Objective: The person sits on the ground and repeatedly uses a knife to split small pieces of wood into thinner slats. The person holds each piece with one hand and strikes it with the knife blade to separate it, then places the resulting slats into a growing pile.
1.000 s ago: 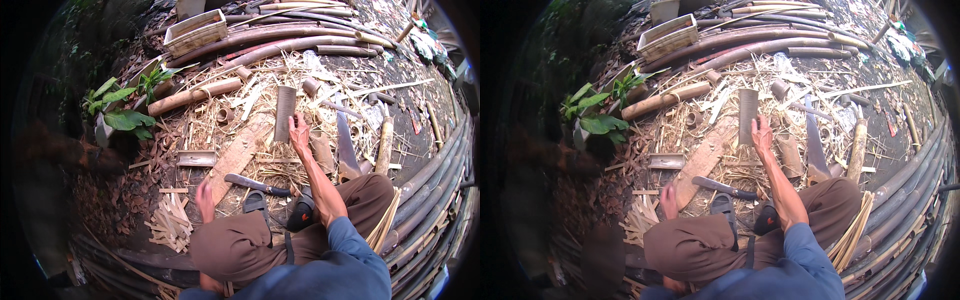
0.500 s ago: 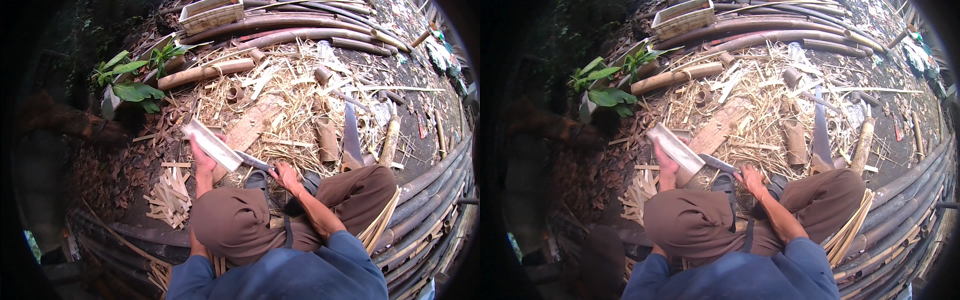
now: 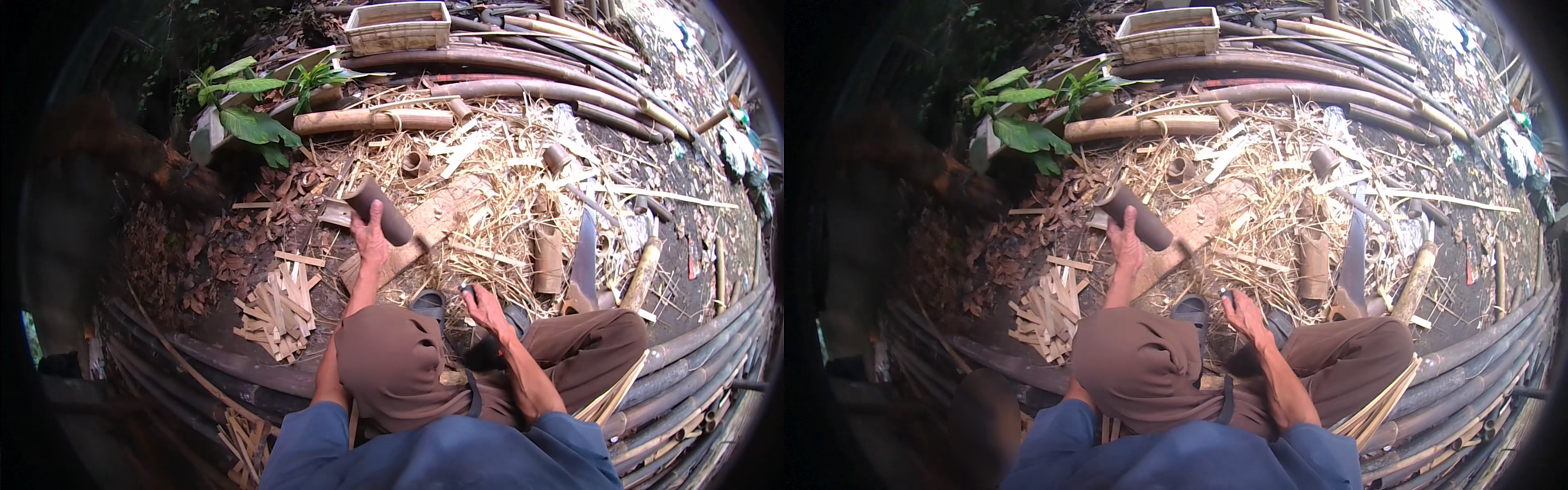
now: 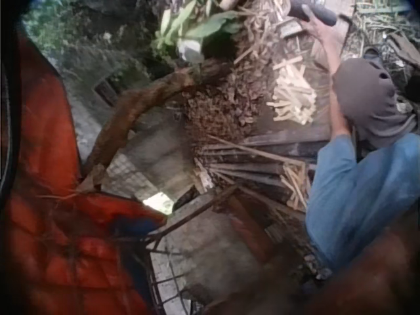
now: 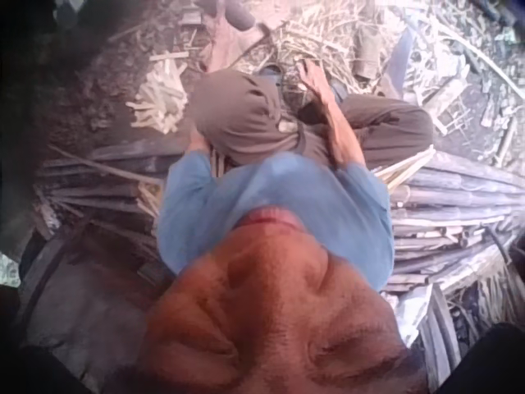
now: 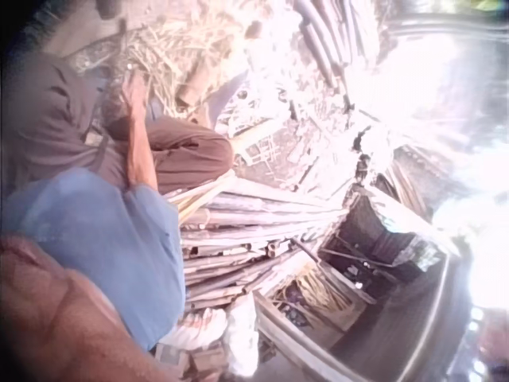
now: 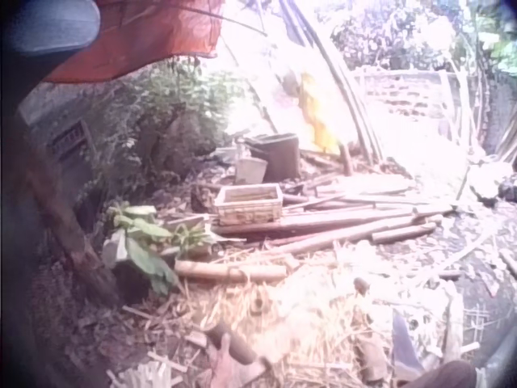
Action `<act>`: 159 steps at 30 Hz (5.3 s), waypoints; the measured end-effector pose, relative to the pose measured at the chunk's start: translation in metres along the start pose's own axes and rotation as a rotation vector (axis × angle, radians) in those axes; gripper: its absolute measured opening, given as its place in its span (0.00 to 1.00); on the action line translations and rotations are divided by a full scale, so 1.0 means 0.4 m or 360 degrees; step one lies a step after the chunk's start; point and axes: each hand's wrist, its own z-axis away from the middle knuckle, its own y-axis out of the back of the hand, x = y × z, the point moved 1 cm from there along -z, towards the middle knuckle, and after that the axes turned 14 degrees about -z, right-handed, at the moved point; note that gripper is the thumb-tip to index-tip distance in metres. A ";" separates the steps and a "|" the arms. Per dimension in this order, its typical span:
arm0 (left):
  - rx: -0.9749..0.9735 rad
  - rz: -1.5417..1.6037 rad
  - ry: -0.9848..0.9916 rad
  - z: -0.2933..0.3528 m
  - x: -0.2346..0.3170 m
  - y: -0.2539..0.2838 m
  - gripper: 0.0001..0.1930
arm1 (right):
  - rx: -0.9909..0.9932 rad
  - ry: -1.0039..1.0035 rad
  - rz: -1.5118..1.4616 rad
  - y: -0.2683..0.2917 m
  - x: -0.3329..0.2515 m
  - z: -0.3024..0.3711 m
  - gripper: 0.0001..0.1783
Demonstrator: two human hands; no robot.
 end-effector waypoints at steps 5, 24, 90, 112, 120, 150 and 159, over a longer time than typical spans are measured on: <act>-0.0159 -0.0921 -0.0166 0.002 -0.122 0.008 0.23 | 0.0551 0.0055 -0.0253 0.068 -0.166 0.019 0.18; -0.0706 -0.0972 -0.0121 0.058 -0.109 -0.055 0.09 | 0.0265 0.0184 -0.0552 0.011 -0.429 -0.057 0.16; -0.0704 -0.0474 0.0975 0.043 -0.093 0.160 0.14 | 0.0360 0.0246 0.0229 0.118 -0.230 -0.079 0.24; -0.0687 -0.1377 0.0392 0.323 0.236 0.178 0.14 | -0.0166 0.0361 0.0971 0.038 -0.213 -0.212 0.15; -0.0696 -0.0854 0.0693 0.275 0.260 0.149 0.17 | 0.0156 0.0523 0.0585 0.042 -0.244 -0.150 0.14; -0.0470 -0.0472 0.0189 0.212 0.057 0.085 0.21 | 0.0209 0.0263 -0.0495 -0.061 -0.368 -0.114 0.19; -0.0632 -0.0850 0.0786 0.234 0.161 0.124 0.11 | -0.0041 0.0826 0.0790 -0.042 -0.351 -0.082 0.14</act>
